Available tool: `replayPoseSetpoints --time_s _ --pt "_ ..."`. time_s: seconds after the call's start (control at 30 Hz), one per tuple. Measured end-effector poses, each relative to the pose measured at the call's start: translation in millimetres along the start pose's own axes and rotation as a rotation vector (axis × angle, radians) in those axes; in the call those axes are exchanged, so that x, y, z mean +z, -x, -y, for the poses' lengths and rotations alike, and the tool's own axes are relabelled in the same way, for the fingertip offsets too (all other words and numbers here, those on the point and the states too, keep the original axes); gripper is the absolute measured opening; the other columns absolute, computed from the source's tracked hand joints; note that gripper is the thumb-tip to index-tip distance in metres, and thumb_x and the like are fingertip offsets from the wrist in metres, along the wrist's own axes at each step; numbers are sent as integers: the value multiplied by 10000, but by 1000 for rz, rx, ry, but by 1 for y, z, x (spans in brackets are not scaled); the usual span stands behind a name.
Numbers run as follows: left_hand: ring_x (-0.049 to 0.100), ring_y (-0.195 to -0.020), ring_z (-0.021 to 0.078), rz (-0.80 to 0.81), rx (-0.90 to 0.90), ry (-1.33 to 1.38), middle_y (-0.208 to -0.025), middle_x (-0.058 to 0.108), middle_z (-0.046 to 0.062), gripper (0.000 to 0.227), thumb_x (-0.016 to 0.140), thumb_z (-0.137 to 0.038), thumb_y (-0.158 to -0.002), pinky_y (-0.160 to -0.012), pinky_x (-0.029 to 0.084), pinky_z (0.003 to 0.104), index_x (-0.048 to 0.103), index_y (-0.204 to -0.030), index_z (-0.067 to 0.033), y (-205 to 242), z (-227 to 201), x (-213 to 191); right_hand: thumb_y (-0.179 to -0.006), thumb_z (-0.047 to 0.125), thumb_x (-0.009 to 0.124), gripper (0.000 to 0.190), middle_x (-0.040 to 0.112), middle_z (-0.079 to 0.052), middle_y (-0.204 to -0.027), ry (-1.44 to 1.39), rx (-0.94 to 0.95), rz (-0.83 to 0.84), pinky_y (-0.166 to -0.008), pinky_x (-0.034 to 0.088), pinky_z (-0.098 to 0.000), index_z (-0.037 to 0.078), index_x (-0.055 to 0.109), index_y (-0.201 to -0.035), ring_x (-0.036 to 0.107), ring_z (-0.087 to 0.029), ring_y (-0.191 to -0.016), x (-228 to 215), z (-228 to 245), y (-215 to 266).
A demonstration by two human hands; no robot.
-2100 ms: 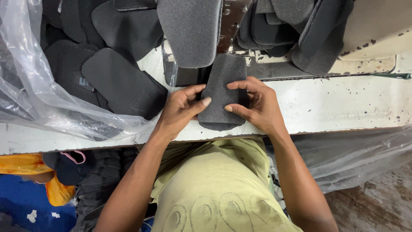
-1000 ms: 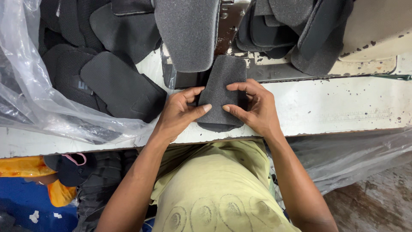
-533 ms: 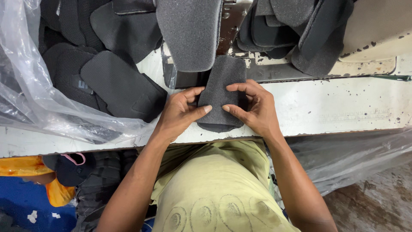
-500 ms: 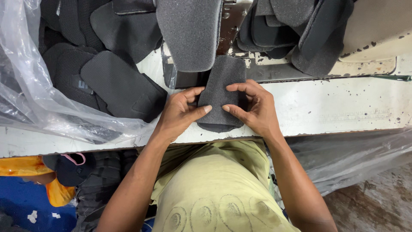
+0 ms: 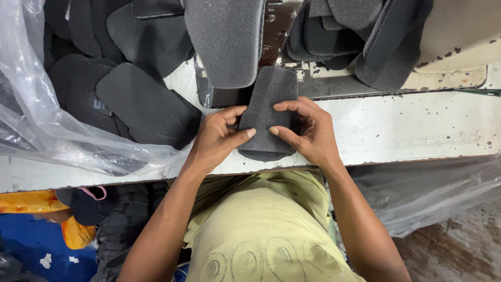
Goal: The person aligns gray foam-like fabric pieces and sews them using a sewing machine. They repeatedly pick up pieces, position them under the needle, and guide them through the machine, stacking finished pieces to the side.
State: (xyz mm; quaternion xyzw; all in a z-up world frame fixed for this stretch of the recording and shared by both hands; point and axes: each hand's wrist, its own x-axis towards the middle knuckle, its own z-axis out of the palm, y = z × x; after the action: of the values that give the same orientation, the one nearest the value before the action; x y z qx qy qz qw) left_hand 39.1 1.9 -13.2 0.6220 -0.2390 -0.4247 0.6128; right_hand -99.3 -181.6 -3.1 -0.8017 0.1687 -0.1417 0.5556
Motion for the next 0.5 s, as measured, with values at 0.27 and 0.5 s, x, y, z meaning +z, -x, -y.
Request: replayPoseSetpoints --time_s 0.27,0.5 --pt "730 -898 144 -10 49 -40 -1056 757 156 477 688 28 -919 -759 612 248 573 -1380 70 1 0 3 -895 76 813 261 568 34 -911 -109 66 -6 -601 394 -213 42 749 -1146 468 -35 -711 -4 1 -4" --pt "760 -980 155 -15 83 86 -1124 745 194 783 645 100 -906 -813 640 249 277 -1584 -32 3 -1 5 -920 19 771 330 643 -9 -1111 -240 55 -6 -783 552 -216 21 651 -1228 626 -60 -920 -4 15 -11"
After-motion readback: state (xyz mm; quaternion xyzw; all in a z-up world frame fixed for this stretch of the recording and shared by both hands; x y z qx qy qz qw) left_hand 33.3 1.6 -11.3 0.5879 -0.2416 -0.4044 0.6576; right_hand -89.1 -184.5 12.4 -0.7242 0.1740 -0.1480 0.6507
